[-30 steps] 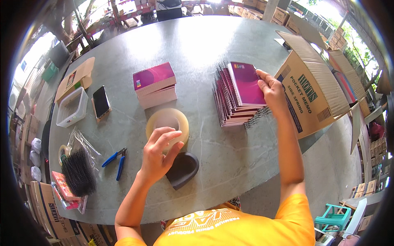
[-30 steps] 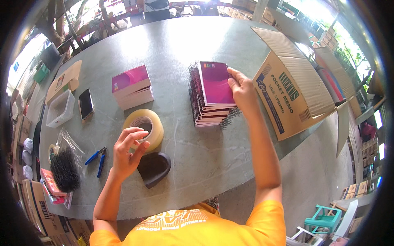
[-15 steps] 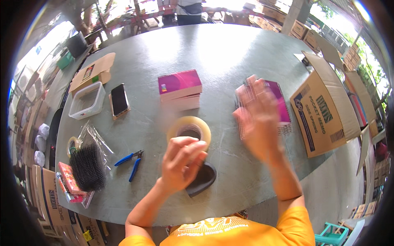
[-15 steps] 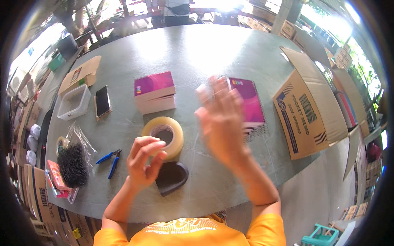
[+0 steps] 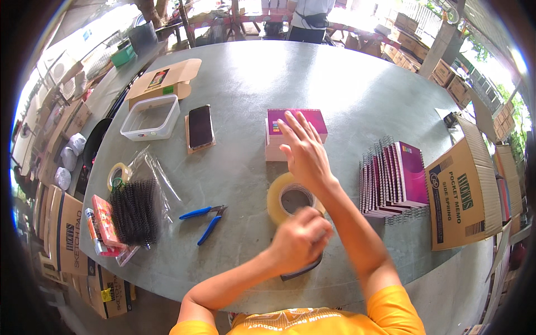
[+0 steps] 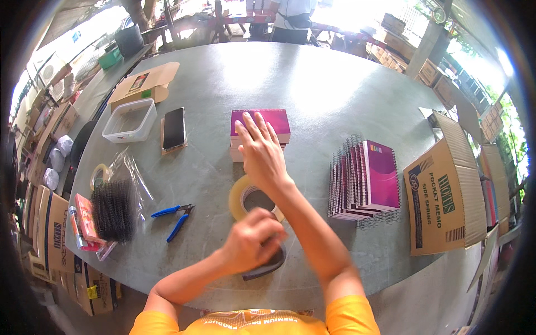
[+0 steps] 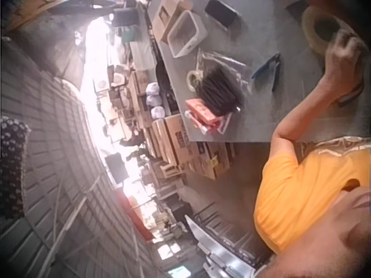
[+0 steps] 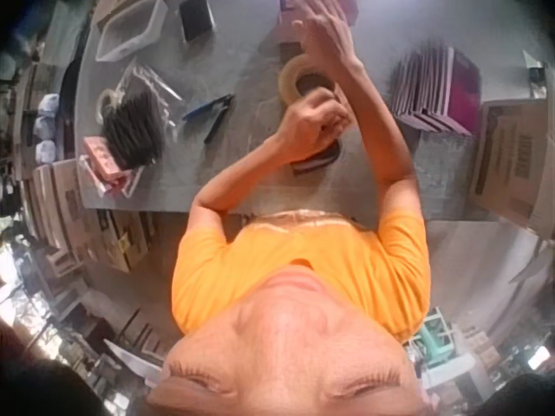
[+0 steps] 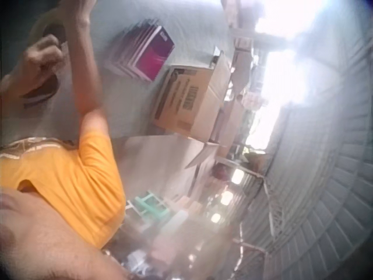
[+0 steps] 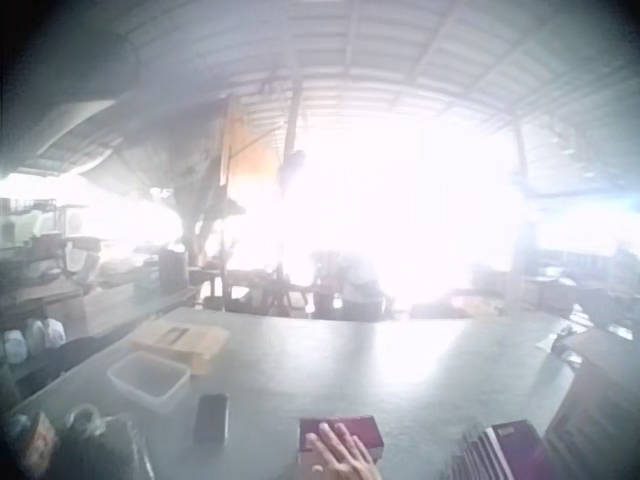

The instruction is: The person inserts metal spiral binders into stacked memo pads, wipes the finished pads with a cloth, and places them in a stack.

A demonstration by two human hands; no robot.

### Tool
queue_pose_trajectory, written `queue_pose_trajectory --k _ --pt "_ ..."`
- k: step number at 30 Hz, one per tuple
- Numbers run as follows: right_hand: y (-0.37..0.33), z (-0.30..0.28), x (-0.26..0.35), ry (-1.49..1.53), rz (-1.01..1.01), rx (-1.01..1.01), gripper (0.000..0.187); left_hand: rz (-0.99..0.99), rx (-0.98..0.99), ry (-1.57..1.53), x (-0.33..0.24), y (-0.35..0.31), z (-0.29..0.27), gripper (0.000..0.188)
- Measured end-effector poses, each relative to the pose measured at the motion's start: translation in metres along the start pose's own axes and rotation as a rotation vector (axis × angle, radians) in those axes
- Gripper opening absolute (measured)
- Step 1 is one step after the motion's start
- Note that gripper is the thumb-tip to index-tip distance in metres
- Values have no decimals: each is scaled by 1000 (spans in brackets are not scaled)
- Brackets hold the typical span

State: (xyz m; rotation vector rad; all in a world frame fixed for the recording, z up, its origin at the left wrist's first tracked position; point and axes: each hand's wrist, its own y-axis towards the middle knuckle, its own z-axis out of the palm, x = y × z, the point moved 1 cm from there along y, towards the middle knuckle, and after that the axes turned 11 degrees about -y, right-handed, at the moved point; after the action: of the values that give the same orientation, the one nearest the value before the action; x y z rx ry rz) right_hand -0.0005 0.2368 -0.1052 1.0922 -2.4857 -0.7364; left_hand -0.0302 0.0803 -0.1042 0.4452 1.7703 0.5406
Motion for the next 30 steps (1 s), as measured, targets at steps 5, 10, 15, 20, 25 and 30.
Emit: queue_pose_trajectory --k 5,10,15,20,25,30 --pt "10 24 -6 -129 -26 10 38 -90 -214 49 6 14 -45 10" --pt "19 12 -12 -92 -79 -42 25 -121 -166 17 13 15 -53 10" --pt "16 -16 -28 435 235 -8 19 -198 -239 -3 36 14 -53 21" --pt "-41 -46 -5 1748 482 -289 19 -396 -495 -892 65 25 -53 49" --pt "-107 -39 -33 1497 603 -95 21 -528 -77 -590 64 35 -57 25" --pt "-85 -69 -10 457 243 43 28 -359 -57 -251 105 3 -55 18"
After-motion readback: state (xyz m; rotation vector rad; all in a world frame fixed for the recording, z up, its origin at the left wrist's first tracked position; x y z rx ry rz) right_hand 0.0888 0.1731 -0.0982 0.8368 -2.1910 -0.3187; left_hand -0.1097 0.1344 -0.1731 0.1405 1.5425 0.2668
